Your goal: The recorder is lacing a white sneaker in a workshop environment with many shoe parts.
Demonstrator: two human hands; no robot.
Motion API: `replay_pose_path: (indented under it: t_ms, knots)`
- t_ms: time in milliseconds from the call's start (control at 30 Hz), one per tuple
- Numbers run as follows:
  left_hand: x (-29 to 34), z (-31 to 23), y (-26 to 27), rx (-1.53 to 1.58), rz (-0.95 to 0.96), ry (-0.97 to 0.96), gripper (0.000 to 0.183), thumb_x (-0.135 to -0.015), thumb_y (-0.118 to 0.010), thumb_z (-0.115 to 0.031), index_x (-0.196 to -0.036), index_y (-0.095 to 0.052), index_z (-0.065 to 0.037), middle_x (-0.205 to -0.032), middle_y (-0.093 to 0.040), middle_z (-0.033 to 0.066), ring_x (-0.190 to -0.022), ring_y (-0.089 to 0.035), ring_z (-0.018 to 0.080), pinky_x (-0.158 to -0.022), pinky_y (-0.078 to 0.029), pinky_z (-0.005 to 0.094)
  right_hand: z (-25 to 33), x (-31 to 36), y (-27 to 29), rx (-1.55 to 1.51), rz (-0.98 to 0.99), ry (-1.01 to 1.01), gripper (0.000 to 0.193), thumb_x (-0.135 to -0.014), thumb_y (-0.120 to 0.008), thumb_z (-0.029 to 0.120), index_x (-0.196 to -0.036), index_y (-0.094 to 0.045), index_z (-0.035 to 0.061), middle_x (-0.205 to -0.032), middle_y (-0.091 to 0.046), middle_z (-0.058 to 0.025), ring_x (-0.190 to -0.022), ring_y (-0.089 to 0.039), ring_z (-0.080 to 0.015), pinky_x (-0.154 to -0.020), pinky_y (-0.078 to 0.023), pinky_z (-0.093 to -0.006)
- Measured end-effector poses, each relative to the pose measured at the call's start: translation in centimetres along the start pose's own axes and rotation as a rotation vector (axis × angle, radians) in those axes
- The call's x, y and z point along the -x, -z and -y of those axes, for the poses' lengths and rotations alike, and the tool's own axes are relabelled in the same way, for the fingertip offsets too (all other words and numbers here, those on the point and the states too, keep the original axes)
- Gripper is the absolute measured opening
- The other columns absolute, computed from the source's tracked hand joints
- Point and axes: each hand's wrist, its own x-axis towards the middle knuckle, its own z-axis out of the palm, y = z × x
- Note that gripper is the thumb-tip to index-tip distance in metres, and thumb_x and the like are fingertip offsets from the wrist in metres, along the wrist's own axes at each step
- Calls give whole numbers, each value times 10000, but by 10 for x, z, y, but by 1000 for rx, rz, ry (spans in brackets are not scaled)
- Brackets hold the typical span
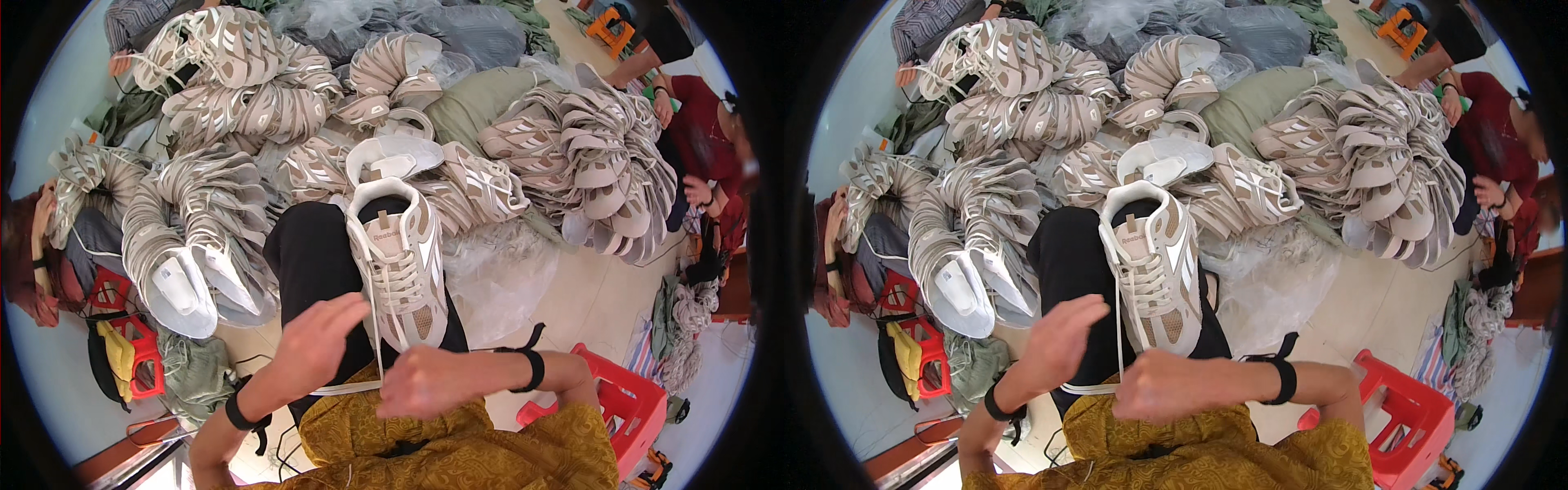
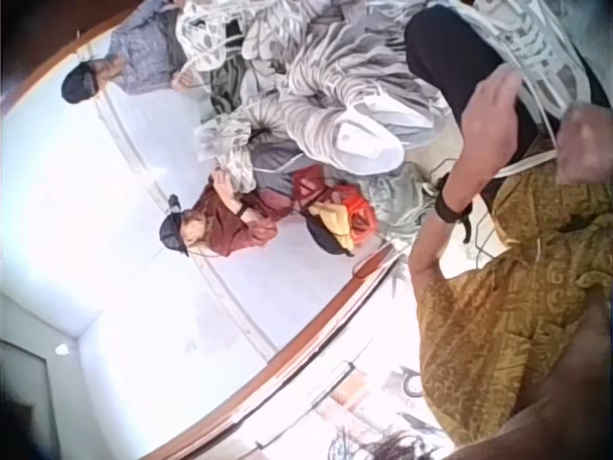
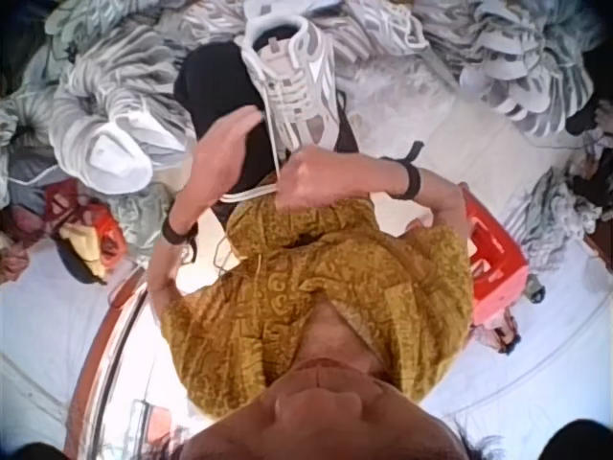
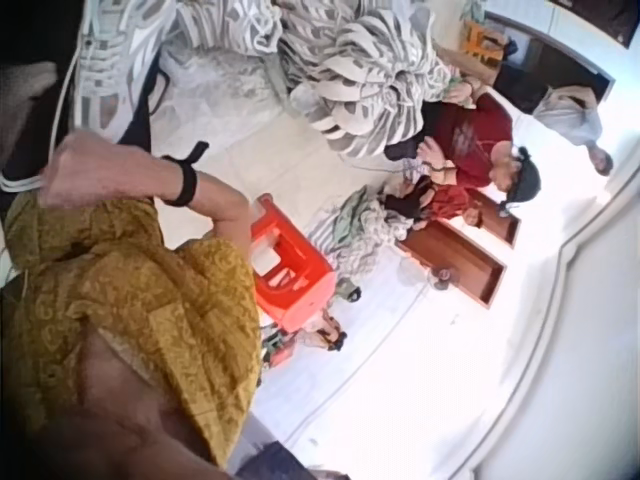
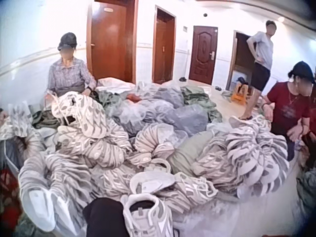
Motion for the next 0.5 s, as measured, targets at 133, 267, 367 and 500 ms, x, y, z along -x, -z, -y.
replay_pose_path:
  t_ms: [133,267,367,500]
  knots:
    - [-4,7,-27,-235,142,-242,408,-668,-601,-60,-1068,-547,-3,-964,-580,133,-797,-567,254,-685,-461,320,25,-3,6,-272,-120,156,124,-574,-630,132,-634,-539,71,-551,-495,-30,-529,-555,-208,-411,-417,-333]
    - [8,8,-22,-37,122,-222,349,-650,-594,-41,-994,-562,9,-706,-516,77,-648,-534,215,-577,-439,315,18,-2,9,-334,-259,193,172,-707,-651,118,-860,-646,41,-599,-516,-12,-522,-535,-156,-430,-400,-284]
    - [36,-21,-10,71,129,-257,280,-610,-587,-15,-886,-597,32,-590,-478,48,-519,-489,193,-477,-404,308,-3,-2,43,169,-253,-79,111,-702,-626,84,-812,-618,66,-624,-557,-33,-551,-567,-184,-480,-468,-318]
    - [55,-11,4,1,202,-105,276,-636,-582,-9,-910,-601,18,-618,-507,72,-524,-507,202,-481,-424,311,-66,22,52,461,-506,-296,179,-683,-619,45,-858,-632,78,-814,-629,-47,-635,-600,-199,-531,-488,-328]
